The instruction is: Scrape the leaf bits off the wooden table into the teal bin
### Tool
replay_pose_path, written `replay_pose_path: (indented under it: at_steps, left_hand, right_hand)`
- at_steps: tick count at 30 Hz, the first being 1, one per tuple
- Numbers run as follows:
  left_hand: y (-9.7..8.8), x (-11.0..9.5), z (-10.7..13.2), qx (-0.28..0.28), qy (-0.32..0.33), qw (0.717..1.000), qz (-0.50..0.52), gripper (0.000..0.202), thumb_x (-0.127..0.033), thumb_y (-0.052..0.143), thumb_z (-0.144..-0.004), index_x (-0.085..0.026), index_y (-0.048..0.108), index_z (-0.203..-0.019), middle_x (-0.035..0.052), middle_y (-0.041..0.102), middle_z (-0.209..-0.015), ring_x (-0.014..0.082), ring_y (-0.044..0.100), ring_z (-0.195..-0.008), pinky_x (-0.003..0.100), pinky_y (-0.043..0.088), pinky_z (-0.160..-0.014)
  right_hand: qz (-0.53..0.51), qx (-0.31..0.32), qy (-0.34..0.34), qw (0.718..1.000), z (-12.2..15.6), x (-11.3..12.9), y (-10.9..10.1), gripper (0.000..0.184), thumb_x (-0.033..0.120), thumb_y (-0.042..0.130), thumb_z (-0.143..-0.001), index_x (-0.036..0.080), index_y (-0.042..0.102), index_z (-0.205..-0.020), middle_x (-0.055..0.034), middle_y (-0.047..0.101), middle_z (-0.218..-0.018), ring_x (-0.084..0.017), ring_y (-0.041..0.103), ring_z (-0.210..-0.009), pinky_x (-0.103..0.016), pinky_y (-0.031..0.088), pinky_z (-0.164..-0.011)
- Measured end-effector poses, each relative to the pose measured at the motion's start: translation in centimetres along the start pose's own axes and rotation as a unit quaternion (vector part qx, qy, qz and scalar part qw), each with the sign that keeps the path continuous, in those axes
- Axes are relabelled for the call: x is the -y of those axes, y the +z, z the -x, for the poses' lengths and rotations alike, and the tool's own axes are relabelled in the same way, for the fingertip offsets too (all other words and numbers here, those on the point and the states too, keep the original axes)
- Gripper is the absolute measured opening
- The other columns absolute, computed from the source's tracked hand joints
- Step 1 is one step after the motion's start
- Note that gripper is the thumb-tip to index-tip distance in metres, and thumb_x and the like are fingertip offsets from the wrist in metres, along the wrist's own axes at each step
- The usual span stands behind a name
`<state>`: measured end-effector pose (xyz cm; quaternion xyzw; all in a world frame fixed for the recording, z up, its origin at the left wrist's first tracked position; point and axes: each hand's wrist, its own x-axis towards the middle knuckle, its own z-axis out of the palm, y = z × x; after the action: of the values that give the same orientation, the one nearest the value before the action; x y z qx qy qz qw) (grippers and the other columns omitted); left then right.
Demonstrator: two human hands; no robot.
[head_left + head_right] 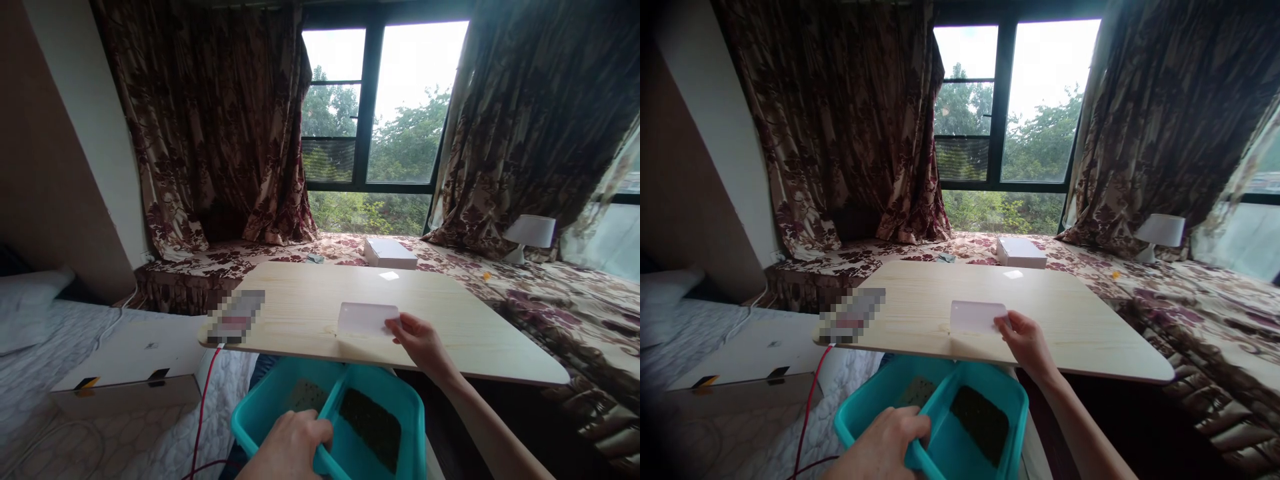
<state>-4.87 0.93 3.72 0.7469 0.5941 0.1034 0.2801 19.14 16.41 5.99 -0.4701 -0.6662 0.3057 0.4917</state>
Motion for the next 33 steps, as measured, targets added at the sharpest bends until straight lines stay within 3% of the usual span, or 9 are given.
replay_pose_path:
  at_steps: [4, 10, 16, 23, 33]
  left_hand:
    - [-0.4, -0.3, 0.0, 0.007, -0.022, 1.0, -0.001, 0.015, -0.026, 0.061, -0.066, -0.024, 0.059, -0.08, 0.0004, 0.06, -0.095, 0.0219, 0.054, -0.093, 0.029, 0.038, -0.08]
    - [-1.3, -0.3, 0.0, 0.006, -0.025, 1.0, 0.005, 0.013, -0.031, 0.065, -0.066, -0.024, 0.055, -0.071, -0.0026, 0.061, -0.086, 0.0209, 0.056, -0.085, 0.027, 0.038, -0.073]
    - [-1.3, 0.2, 0.2, -0.003, -0.034, 0.999, 0.017, 0.016, -0.021, 0.06, -0.059, -0.023, 0.052, -0.072, -0.0021, 0.06, -0.089, 0.0208, 0.055, -0.091, 0.028, 0.038, -0.077]
    - [-1.4, 0.4, 0.3, 0.0, -0.041, 0.999, 0.014, 0.017, -0.027, 0.063, -0.062, -0.023, 0.05, -0.071, -0.0013, 0.059, -0.089, 0.021, 0.055, -0.091, 0.028, 0.038, -0.077]
    - [-1.3, 0.7, 0.2, -0.007, -0.038, 0.999, 0.028, 0.018, -0.024, 0.064, -0.06, -0.022, 0.05, -0.071, -0.0012, 0.059, -0.089, 0.0211, 0.054, -0.091, 0.027, 0.037, -0.077]
  right_hand:
    - [-0.016, 0.007, 0.002, 1.0, -0.1, 0.0, 0.6, 0.04, 0.056, 0.062, -0.072, 0.017, 0.064, -0.066, -0.0033, 0.066, -0.061, -0.016, 0.059, -0.057, -0.027, 0.051, -0.052]
    - [-0.016, 0.014, 0.008, 1.0, 0.0, -0.2, 0.7, 0.041, 0.058, 0.062, -0.071, 0.018, 0.062, -0.063, -0.0036, 0.066, -0.06, -0.016, 0.058, -0.057, -0.028, 0.051, -0.052]
    - [-0.029, 0.013, 0.002, 0.999, -0.1, 0.1, 0.7, 0.041, 0.059, 0.063, -0.07, 0.017, 0.063, -0.065, -0.0044, 0.067, -0.063, -0.017, 0.061, -0.06, -0.029, 0.052, -0.054]
    - [-0.01, 0.02, -0.017, 1.0, 0.2, 0.1, 0.8, 0.043, 0.059, 0.062, -0.073, 0.017, 0.066, -0.068, -0.0037, 0.067, -0.062, -0.017, 0.06, -0.059, -0.027, 0.051, -0.052]
    - [-0.05, 0.018, 0.023, 0.998, 0.3, -0.5, 1.0, 0.041, 0.057, 0.066, -0.069, 0.017, 0.062, -0.063, -0.0034, 0.065, -0.062, -0.015, 0.057, -0.057, -0.028, 0.051, -0.054]
